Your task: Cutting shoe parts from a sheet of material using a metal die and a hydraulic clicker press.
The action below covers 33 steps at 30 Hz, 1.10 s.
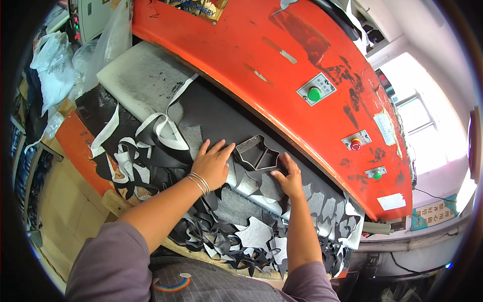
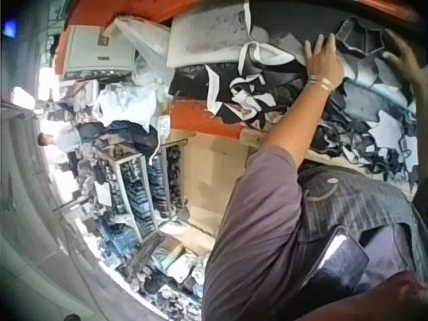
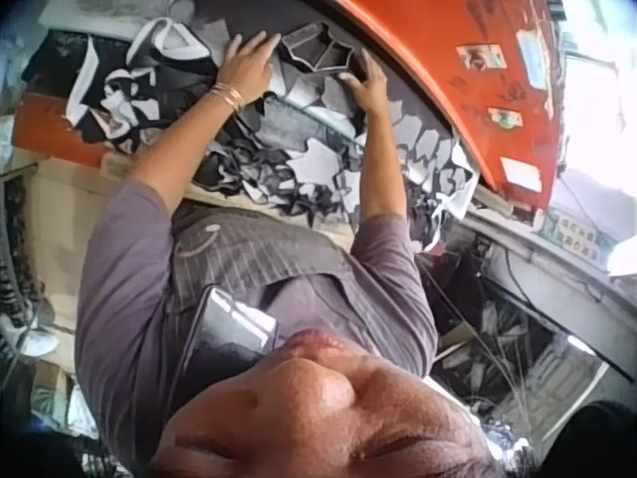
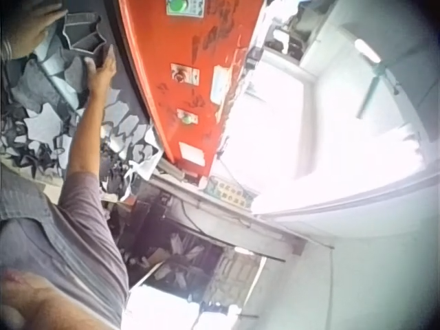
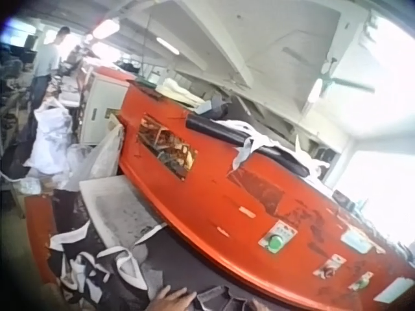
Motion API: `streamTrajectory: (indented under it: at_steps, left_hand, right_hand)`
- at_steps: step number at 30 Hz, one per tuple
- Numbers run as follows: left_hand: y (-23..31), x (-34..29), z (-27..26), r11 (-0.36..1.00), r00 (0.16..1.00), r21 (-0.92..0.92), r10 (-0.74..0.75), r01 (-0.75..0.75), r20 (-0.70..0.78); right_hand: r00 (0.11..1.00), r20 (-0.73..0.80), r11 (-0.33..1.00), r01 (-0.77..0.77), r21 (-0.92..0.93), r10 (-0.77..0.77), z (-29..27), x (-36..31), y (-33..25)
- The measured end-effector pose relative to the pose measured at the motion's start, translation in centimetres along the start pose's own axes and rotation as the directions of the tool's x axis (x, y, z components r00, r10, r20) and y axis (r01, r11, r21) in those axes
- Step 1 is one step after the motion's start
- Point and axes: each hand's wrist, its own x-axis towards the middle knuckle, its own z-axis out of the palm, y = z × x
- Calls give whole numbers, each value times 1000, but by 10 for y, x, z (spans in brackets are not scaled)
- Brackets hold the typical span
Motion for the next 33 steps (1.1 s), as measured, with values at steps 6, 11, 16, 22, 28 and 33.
streamTrajectory:
  at_steps: [6,11,16,22,28,33]
  left_hand:
    - [22,-12,14,997,994,65,-43,36,100]
    - [28,-16,16,997,995,44,-69,66,76]
    - [29,-17,20,996,996,15,-93,93,13]
    - [28,-19,17,997,996,11,-74,74,50]
    - [28,-17,21,999,1000,41,-23,22,19]
    - [30,-14,23,998,999,56,-29,28,28]
  right_hand:
    - [995,-100,997,-9,-81,1,15,-6,-12]
    - [992,-78,994,-103,-38,99,16,-17,-10]
    - [999,-53,994,5,-111,-11,11,-1,-18]
    - [996,75,997,-45,-58,49,6,-5,-8]
    - [999,16,994,32,-108,-31,4,4,-4]
    - [999,32,989,35,-147,-31,1,10,-4]
